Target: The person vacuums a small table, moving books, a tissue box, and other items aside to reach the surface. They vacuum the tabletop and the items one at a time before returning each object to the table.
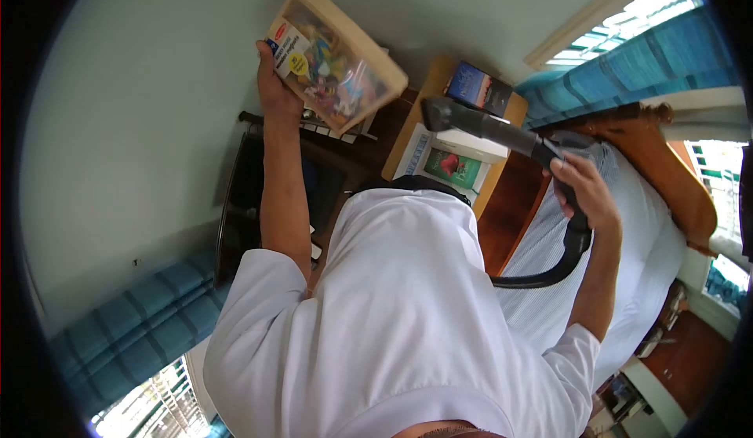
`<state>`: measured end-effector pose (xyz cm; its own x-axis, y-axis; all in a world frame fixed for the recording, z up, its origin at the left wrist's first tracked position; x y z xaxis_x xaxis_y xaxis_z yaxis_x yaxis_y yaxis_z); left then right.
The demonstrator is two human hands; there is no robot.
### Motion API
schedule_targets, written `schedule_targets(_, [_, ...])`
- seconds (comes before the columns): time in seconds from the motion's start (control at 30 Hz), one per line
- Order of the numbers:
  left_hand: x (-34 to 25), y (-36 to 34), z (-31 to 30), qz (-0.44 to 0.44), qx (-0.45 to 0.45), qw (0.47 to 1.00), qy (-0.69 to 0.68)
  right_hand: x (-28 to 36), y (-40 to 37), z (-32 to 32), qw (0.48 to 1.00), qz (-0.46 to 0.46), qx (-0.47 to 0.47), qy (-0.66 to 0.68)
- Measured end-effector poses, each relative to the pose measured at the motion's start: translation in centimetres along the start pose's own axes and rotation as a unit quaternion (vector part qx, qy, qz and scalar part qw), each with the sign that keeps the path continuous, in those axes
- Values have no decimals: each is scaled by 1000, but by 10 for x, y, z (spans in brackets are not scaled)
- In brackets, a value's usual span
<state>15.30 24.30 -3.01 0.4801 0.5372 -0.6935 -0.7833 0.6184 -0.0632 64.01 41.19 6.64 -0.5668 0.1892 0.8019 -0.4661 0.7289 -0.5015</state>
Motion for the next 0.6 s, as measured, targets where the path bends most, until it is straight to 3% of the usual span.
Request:
schedule_targets(0.07, [-4, -8, 6, -11, -137, 990, -23, -14, -6, 5, 1000, 0, -20, -17])
schedule_targets(0.17, [10, 2, -14, -36, -132, 988, -76, -20, -16, 14, 994, -32, -37, 94])
schedule_targets(0.23, [22, 0, -14, -74, -138, 981, -116, -18, -22, 32, 979, -131, -55, 144])
schedule_targets(0.3, [35, -17, 9, -155, -213, 962, -68, -14, -29, 45, 980, -148, -32, 130])
schedule_targets(0.37, [40, -33, 32, -184, -230, 954, -55, -16, -33, 61, 984, -167, -57, -10])
schedule_targets(0.43, [40, -55, 47, -207, -129, 933, 266, 0, -42, 98, 943, -302, -119, -70])
schedule_targets(0.47, [72, -38, -25, 113, 146, 875, 447, 2, -43, 112, 916, -357, -134, -123])
schedule_targets(0.5, [80, -43, -23, 109, 150, 876, 446, 2, -41, 123, 882, -410, -150, -177])
schedule_targets(0.57, [95, -51, -17, -8, 31, 970, 240, -3, -38, 142, 835, -443, -184, -271])
schedule_targets(0.6, [98, -50, -20, -11, 34, 970, 240, -10, -36, 148, 823, -456, -197, -276])
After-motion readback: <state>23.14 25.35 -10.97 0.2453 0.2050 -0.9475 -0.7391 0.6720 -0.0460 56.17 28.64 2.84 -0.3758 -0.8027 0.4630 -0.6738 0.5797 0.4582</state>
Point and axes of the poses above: each hand's wrist, its own y-axis towards the middle knuckle, its own z-axis out of the palm, x = y × z, the point moved 1 cm from there along y, towards the middle knuckle, and after that the axes turned 12 degrees about -x, right-handed, at the moved point
